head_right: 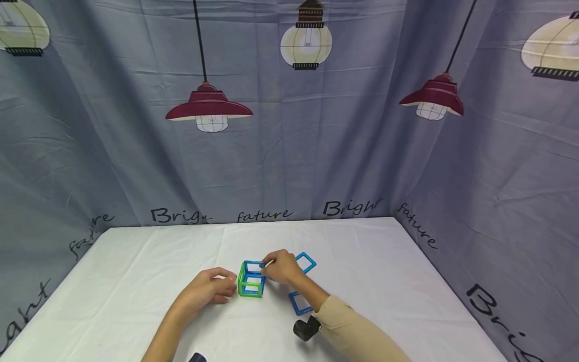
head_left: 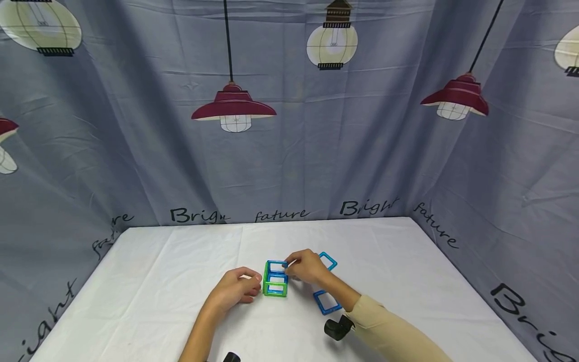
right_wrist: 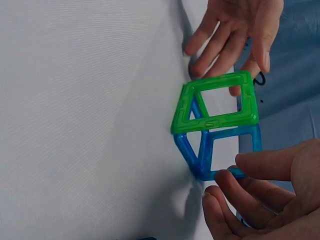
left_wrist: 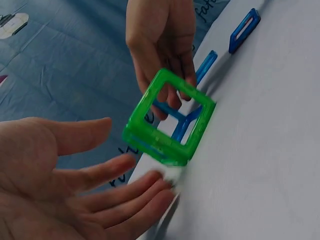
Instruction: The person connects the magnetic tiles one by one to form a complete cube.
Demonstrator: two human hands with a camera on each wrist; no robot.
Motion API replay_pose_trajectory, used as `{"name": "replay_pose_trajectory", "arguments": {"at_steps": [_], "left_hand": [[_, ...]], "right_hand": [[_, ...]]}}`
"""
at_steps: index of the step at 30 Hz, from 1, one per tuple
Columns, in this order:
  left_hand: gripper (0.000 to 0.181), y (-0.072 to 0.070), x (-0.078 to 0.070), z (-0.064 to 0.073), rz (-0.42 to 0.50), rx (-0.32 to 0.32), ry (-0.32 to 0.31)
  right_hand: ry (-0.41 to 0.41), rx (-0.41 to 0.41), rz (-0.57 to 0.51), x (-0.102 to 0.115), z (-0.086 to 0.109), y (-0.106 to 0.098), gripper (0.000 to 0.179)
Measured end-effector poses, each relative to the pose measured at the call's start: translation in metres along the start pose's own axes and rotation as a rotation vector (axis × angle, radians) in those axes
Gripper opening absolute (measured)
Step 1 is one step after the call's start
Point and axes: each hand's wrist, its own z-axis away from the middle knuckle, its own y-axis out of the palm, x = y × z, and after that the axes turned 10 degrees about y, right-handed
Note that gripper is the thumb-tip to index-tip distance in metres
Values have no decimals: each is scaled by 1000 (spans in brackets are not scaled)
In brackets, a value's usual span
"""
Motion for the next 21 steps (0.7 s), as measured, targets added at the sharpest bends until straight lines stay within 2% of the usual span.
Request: {"name": "replay_pose_trajectory", "arguments": {"at_steps": [5,9,15,21], "left_hand": [[51,8,-8,1,-60,-59,92],[50,16,-10,1,-67,-85,153],[48,21,-10,0,-20,-37,145],[47,18,-7,1,30,8,140]], "right_hand": [[23,16,-10,2,-2,1,24],[26,19,-15,2,-1,1,24],[17,13,-9,2,-1,3,25],[1,14,-3,3,-2,3,26]]}}
